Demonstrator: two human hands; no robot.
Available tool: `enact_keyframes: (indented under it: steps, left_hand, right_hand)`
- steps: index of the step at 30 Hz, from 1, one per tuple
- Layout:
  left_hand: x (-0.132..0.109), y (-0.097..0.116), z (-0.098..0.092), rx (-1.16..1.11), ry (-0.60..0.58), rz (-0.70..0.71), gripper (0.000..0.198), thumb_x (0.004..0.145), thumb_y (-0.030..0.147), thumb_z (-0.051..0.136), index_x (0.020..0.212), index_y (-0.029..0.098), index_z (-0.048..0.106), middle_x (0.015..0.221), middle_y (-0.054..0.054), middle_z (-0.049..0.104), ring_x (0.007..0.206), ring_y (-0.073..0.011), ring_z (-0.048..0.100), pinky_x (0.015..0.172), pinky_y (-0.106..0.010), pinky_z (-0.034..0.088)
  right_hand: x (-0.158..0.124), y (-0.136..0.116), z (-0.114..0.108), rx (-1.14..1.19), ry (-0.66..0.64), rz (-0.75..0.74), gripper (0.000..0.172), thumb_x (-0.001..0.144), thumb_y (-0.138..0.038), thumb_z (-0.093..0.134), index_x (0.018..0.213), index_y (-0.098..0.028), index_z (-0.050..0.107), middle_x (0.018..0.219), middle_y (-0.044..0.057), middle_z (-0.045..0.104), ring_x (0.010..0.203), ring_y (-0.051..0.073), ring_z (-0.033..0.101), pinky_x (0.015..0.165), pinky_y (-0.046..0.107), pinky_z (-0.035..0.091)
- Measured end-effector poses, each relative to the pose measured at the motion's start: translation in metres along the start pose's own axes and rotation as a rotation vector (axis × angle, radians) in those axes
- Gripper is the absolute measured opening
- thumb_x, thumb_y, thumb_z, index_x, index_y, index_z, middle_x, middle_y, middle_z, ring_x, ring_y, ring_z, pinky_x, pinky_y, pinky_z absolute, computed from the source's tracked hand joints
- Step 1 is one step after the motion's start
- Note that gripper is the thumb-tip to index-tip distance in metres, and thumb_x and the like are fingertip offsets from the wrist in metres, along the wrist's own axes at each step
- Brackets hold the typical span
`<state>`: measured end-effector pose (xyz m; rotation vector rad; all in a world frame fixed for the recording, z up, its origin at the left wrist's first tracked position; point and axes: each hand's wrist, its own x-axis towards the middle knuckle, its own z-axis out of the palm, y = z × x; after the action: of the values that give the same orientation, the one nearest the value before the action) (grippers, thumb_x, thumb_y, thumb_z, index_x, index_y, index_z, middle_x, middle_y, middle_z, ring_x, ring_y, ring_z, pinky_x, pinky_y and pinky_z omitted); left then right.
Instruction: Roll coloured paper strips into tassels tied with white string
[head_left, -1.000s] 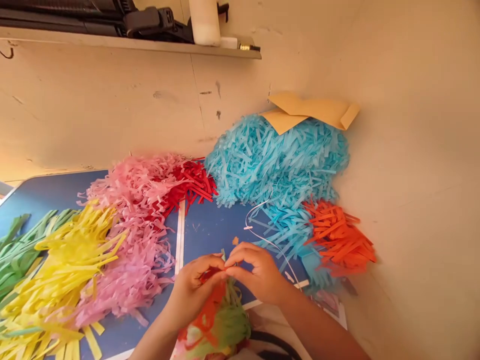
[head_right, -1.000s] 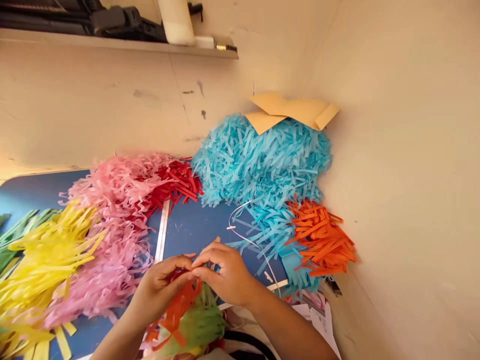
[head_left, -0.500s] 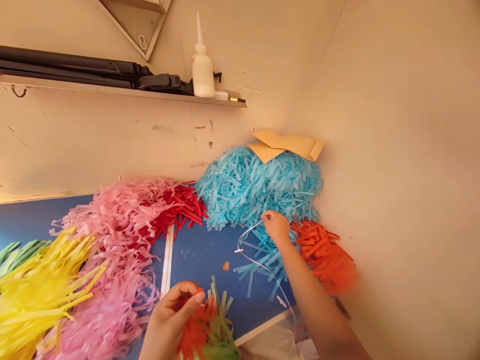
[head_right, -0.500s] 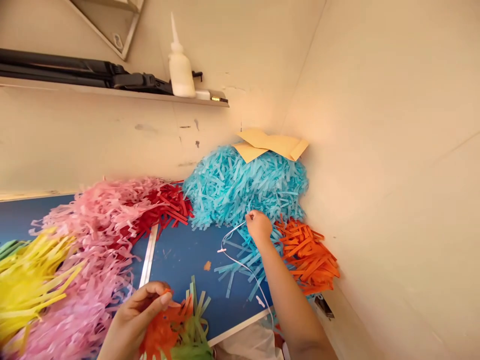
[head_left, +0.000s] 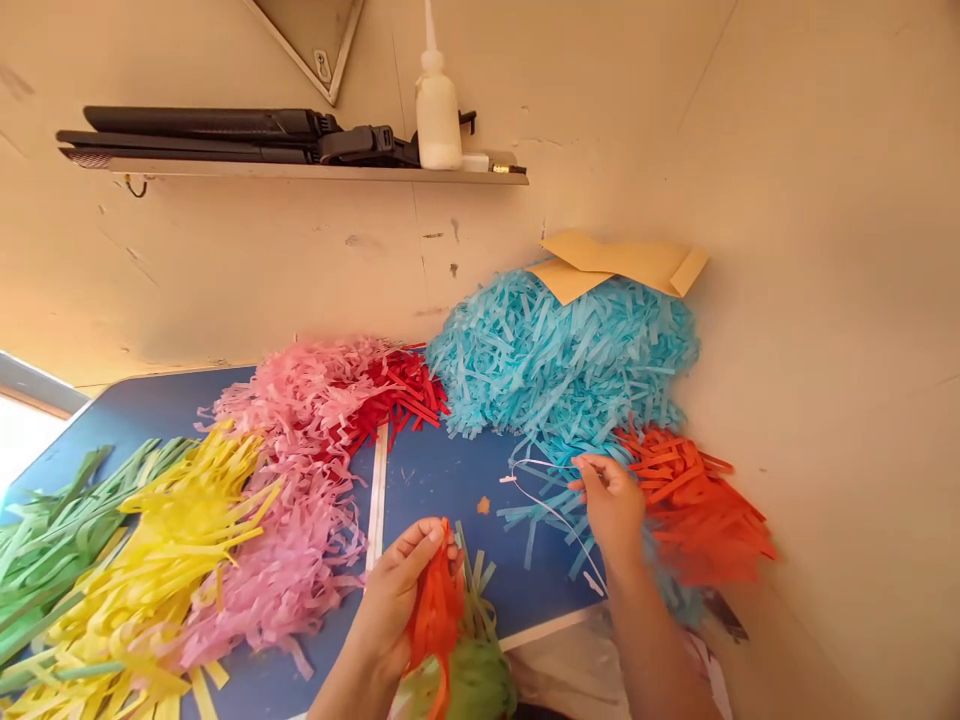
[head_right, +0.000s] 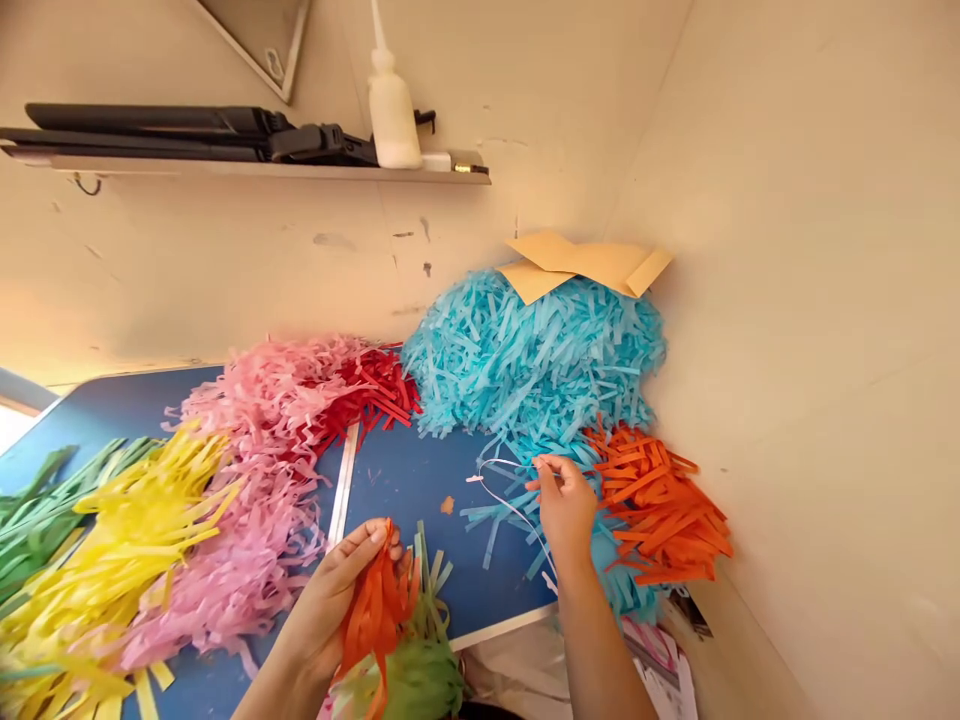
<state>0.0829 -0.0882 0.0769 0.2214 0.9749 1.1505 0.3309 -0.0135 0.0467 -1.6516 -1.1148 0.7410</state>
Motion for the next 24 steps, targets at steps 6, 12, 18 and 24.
enact_keyframes:
  steps: [6, 12, 18, 24]
  left_hand:
    - [0.003, -0.016, 0.012, 0.017, -0.054, -0.009, 0.033, 0.062, 0.033, 0.089, 0.075, 0.016, 0.063, 0.066, 0.001, 0.064, 0.061, -0.0101, 0.061, 0.058, -0.019, 0.047]
    - [-0.002, -0.026, 0.018, 0.081, -0.138, 0.051, 0.03, 0.067, 0.037, 0.085, 0.072, 0.015, 0.066, 0.062, 0.0, 0.063, 0.059, -0.0093, 0.055, 0.057, -0.018, 0.043]
    - [-0.003, -0.019, 0.005, 0.555, -0.038, 0.416, 0.026, 0.07, 0.044, 0.08, 0.069, 0.019, 0.072, 0.074, -0.002, 0.066, 0.071, -0.0154, 0.06, 0.067, -0.024, 0.048]
    - [0.003, -0.007, -0.006, 0.319, -0.017, 0.058, 0.036, 0.06, 0.043, 0.087, 0.082, 0.018, 0.074, 0.063, -0.001, 0.068, 0.056, -0.0127, 0.06, 0.056, -0.022, 0.047]
  right_hand:
    - [-0.081, -0.035, 0.031, 0.382, -0.523, 0.123, 0.024, 0.078, -0.042, 0.07, 0.084, -0.019, 0.072, 0.063, 0.003, 0.071, 0.059, 0.022, 0.069, 0.057, 0.031, 0.057]
    - [-0.091, -0.045, 0.049, 0.42, -0.588, 0.041, 0.016, 0.082, -0.031, 0.064, 0.078, -0.019, 0.073, 0.063, 0.001, 0.07, 0.054, 0.017, 0.068, 0.053, 0.025, 0.055]
    - [-0.09, -0.044, 0.045, 0.235, -0.508, -0.236, 0.017, 0.084, -0.023, 0.058, 0.079, -0.022, 0.074, 0.072, 0.002, 0.072, 0.064, 0.017, 0.067, 0.064, 0.026, 0.054]
    - [-0.085, -0.044, 0.036, 0.203, -0.63, -0.063, 0.024, 0.089, -0.032, 0.057, 0.072, -0.021, 0.069, 0.061, -0.001, 0.067, 0.051, 0.013, 0.063, 0.053, 0.022, 0.049]
